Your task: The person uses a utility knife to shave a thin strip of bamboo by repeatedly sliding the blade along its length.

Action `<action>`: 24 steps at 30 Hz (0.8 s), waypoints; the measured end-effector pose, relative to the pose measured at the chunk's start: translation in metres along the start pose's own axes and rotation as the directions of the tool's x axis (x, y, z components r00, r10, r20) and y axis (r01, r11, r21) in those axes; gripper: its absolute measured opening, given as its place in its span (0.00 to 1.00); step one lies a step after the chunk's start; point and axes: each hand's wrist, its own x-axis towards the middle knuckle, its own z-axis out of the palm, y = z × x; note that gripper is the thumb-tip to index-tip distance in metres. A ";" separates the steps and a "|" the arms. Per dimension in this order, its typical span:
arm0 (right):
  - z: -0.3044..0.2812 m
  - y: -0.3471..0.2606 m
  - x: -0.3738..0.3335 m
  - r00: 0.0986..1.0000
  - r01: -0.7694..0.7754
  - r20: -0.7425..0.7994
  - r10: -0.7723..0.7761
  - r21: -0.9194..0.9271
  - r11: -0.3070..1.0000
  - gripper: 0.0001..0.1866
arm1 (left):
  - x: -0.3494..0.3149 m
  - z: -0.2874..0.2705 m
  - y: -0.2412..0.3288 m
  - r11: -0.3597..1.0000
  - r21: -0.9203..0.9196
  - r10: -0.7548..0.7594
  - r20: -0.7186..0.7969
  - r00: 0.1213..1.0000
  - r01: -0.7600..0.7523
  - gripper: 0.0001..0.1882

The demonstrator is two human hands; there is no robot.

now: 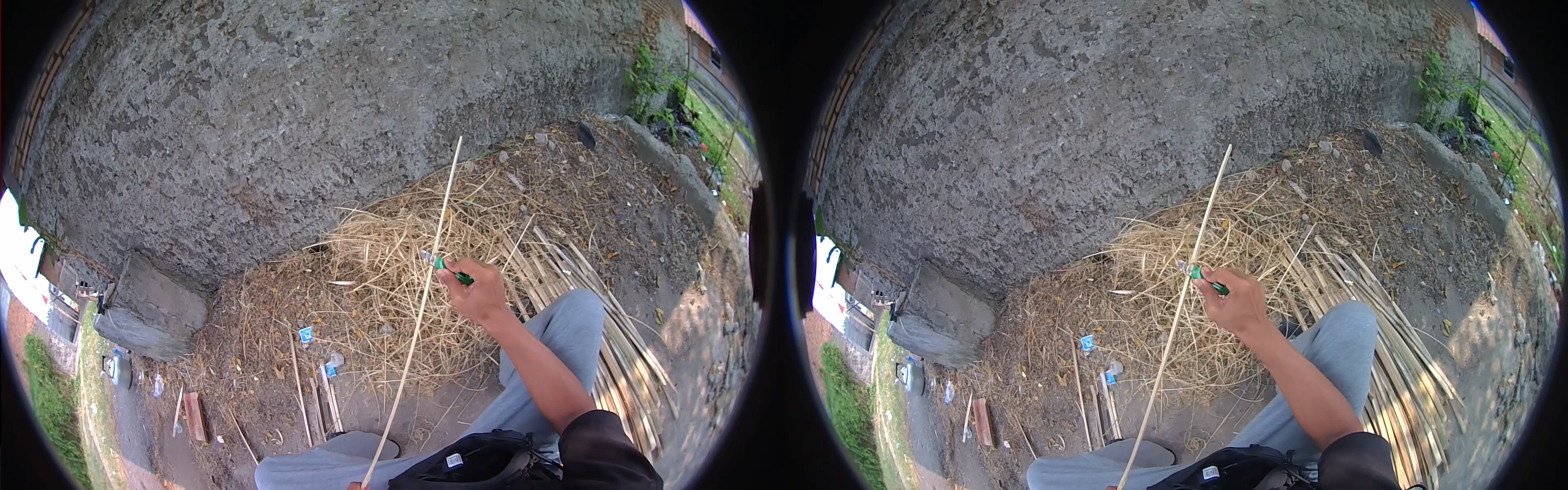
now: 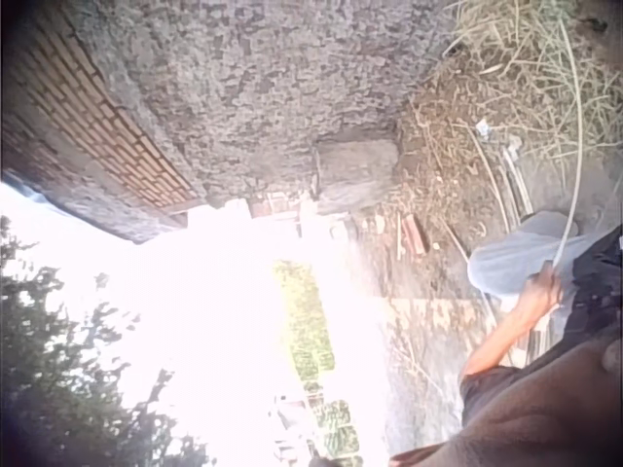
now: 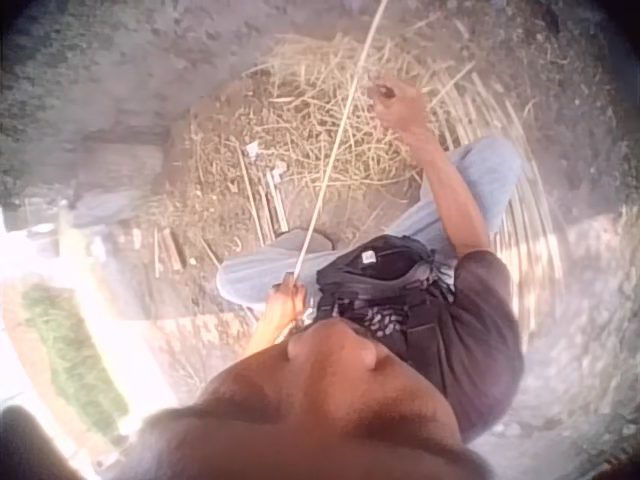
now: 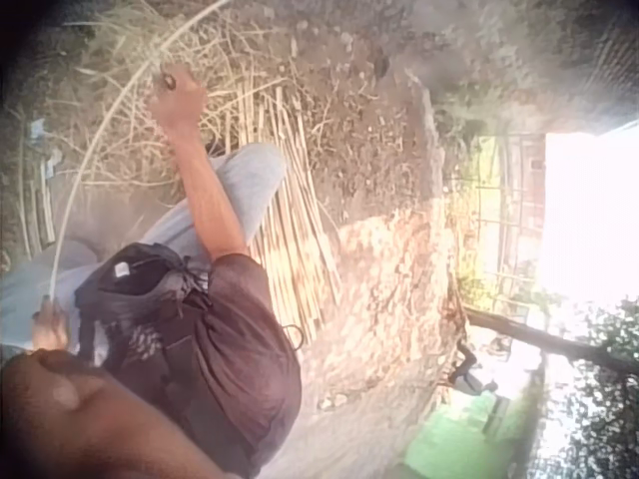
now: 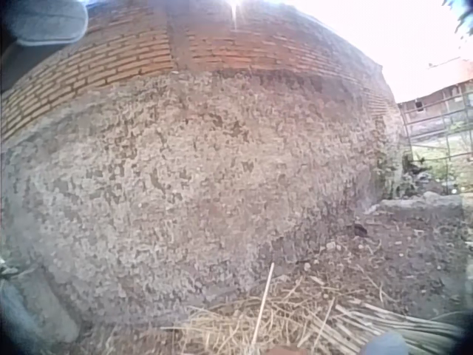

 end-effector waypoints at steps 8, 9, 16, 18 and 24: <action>0.001 -0.004 -0.003 1.000 -0.003 0.023 0.004 -0.017 1.000 0.09 | 0.010 -0.017 0.019 0.954 0.271 0.191 -0.225 0.955 -0.127 0.06; 0.001 -0.004 -0.003 1.000 0.001 0.004 -0.001 0.011 1.000 0.10 | 0.007 -0.017 0.020 0.954 0.273 0.191 -0.226 0.955 -0.127 0.06; -0.001 -0.004 -0.004 0.769 -0.637 0.393 0.504 0.526 0.563 0.08 | 0.012 -0.014 0.015 0.997 -0.007 -0.073 -0.140 0.987 0.072 0.06; -0.003 -0.003 -0.006 0.806 -0.592 0.372 0.461 0.474 0.652 0.09 | 0.011 -0.012 0.013 0.993 -0.066 -0.104 -0.101 0.989 0.098 0.06; -0.009 -0.030 -0.029 0.931 -0.215 0.330 0.155 0.154 0.964 0.11 | 0.011 -0.008 0.017 0.994 0.088 0.085 -0.257 0.963 -0.064 0.06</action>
